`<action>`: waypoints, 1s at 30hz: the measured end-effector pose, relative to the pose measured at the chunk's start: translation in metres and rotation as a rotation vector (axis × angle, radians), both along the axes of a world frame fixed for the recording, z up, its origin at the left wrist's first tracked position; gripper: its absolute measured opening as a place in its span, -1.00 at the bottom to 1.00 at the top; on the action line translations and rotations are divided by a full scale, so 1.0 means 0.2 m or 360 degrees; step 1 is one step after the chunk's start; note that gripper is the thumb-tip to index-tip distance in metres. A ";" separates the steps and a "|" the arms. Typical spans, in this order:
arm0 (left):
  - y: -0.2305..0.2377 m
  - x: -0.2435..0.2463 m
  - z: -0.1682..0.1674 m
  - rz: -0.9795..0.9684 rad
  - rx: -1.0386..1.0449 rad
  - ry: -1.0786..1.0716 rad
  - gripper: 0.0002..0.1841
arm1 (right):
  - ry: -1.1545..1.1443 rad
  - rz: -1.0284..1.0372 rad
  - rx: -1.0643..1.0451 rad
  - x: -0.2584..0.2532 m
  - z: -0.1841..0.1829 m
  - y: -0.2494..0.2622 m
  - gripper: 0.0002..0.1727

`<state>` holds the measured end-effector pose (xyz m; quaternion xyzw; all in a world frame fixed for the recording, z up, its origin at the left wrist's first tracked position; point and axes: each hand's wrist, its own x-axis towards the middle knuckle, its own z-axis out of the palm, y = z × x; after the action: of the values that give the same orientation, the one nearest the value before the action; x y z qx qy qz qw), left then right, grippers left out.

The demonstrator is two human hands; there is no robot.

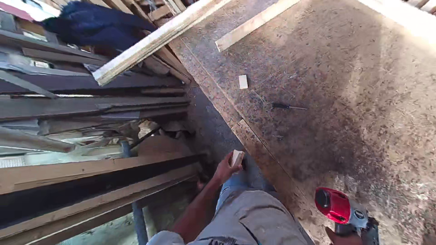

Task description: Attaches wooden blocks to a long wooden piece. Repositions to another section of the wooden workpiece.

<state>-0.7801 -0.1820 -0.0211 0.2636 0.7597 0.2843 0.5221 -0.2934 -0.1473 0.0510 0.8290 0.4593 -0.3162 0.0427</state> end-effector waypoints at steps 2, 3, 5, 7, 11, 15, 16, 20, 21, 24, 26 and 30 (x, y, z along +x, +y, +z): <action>0.02 -0.24 -0.01 0.0032 -0.0004 0.0087 0.05 | -0.0010 0.0031 0.0026 -0.26 -0.01 0.09 0.01; 0.07 -0.35 0.00 0.0043 0.0011 0.0110 0.06 | -0.0006 0.0069 0.0053 -0.39 -0.03 0.15 0.00; 0.22 -0.56 0.03 -0.0001 0.0058 0.0165 0.08 | 0.0026 0.0165 0.0070 -0.67 -0.06 0.29 -0.01; 0.47 -0.76 0.07 -0.0100 0.0138 0.0251 0.11 | 0.0075 0.0274 0.0072 -0.94 -0.10 0.46 -0.01; 1.00 -1.08 0.11 -0.0285 0.0243 0.0424 0.14 | 0.0061 0.0395 0.0080 -1.38 -0.13 0.73 0.02; 1.46 -1.35 0.08 -0.0412 0.0225 0.0528 0.12 | 0.0001 0.0339 0.0086 -1.71 -0.19 0.91 0.08; 1.55 -1.41 0.07 -0.0452 0.0197 0.0564 0.13 | 0.0008 0.0299 0.0087 -1.77 -0.21 0.93 0.11; 1.89 -1.65 0.00 -0.0597 0.0153 0.0694 0.15 | 0.0011 0.0112 0.0083 -1.93 -0.34 1.03 0.24; 1.93 -1.69 -0.01 -0.0602 0.0118 0.0708 0.15 | -0.0047 0.0112 -0.0038 -1.96 -0.32 1.05 0.25; 2.07 -1.82 0.04 -0.0578 0.0129 0.0726 0.11 | -0.0293 0.0372 -0.0555 -2.11 -0.07 1.19 -0.11; 2.11 -1.88 0.10 -0.0525 0.0298 0.0521 -0.01 | -0.0206 0.0591 -0.0495 -2.29 0.18 1.38 -0.36; 2.16 -1.92 0.14 -0.0473 0.0602 -0.0441 -0.28 | 0.0617 0.0905 0.0497 -2.94 0.14 1.76 -0.24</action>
<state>-1.1645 0.2509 0.0063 0.4233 0.5675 0.3747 0.5987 -0.8813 0.2047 0.0789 0.5898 0.7132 -0.3690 -0.0860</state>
